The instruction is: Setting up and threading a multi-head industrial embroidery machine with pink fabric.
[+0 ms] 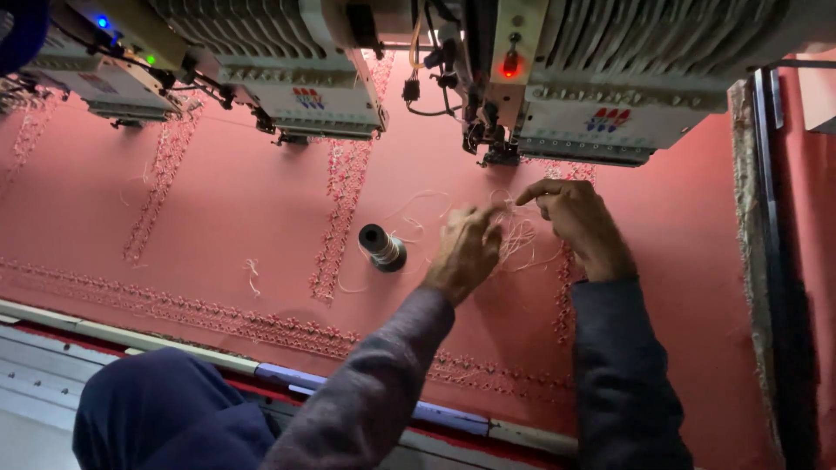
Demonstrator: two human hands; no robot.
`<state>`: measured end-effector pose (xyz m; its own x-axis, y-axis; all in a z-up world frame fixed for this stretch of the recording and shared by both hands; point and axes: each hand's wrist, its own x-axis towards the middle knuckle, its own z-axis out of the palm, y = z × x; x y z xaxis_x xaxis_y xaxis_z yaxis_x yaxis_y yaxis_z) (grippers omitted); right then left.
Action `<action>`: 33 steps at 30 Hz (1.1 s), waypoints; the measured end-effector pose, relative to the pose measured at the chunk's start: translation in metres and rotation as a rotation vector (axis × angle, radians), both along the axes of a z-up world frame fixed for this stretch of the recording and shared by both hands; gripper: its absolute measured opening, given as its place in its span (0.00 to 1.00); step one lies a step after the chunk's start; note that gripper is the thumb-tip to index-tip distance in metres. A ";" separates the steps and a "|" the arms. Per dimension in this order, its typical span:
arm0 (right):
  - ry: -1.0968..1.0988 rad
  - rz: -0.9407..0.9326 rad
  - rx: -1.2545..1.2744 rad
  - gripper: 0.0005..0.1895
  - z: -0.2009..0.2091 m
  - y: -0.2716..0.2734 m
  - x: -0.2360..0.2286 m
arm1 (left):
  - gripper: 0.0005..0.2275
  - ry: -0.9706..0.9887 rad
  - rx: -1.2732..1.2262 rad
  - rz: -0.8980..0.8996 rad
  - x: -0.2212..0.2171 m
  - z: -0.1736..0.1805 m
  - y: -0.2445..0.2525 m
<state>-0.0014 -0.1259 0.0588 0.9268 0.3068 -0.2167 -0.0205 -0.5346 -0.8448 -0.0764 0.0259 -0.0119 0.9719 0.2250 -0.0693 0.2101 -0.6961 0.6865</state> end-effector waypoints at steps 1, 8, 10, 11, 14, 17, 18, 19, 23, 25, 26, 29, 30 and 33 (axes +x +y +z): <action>0.002 0.001 -0.002 0.18 -0.013 -0.004 0.004 | 0.29 0.002 -0.002 0.001 0.003 0.000 0.000; -0.083 0.317 -0.081 0.18 -0.011 -0.013 0.002 | 0.12 0.003 -0.323 0.129 0.048 -0.004 -0.007; -0.094 0.324 -0.074 0.16 -0.003 -0.013 0.000 | 0.12 0.019 -0.542 0.174 0.055 0.000 -0.010; -0.130 0.318 -0.004 0.16 -0.003 -0.014 -0.001 | 0.10 -0.042 -0.583 0.214 0.052 0.008 -0.010; -0.325 0.308 0.066 0.11 -0.002 -0.022 0.003 | 0.07 -0.180 -0.471 0.231 0.041 0.017 -0.004; -0.624 0.312 0.142 0.23 0.000 -0.023 0.005 | 0.05 -0.306 -0.242 0.188 0.025 0.034 -0.006; -0.759 0.320 0.219 0.34 0.002 -0.022 0.005 | 0.03 -0.352 -0.164 0.173 0.018 0.043 -0.009; -0.760 0.323 0.223 0.34 -0.007 -0.016 0.007 | 0.03 -0.353 -0.160 0.176 0.016 0.045 -0.010; -0.554 0.331 0.219 0.25 -0.020 -0.009 0.000 | 0.05 -0.350 -0.317 0.202 0.016 0.025 -0.011; -0.384 0.255 0.219 0.15 -0.017 -0.012 -0.001 | 0.06 -0.320 -0.387 0.246 0.019 0.016 -0.009; -0.353 0.218 0.220 0.13 -0.018 -0.013 0.002 | 0.05 -0.285 -0.408 0.228 0.020 0.020 -0.007; -0.361 0.181 0.228 0.13 -0.015 -0.011 0.000 | 0.04 -0.285 -0.414 0.231 0.017 0.023 -0.006; -0.407 0.182 0.234 0.12 -0.012 -0.010 0.000 | 0.03 -0.327 -0.401 0.251 0.018 0.023 -0.007; -0.446 0.167 0.182 0.08 -0.018 -0.013 0.002 | 0.04 -0.330 -0.358 0.204 0.020 0.025 -0.005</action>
<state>0.0010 -0.1386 0.0406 0.8519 0.4545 0.2601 0.4368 -0.3428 -0.8317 -0.0563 0.0207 0.0127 0.8938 0.4302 0.1263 0.0491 -0.3739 0.9262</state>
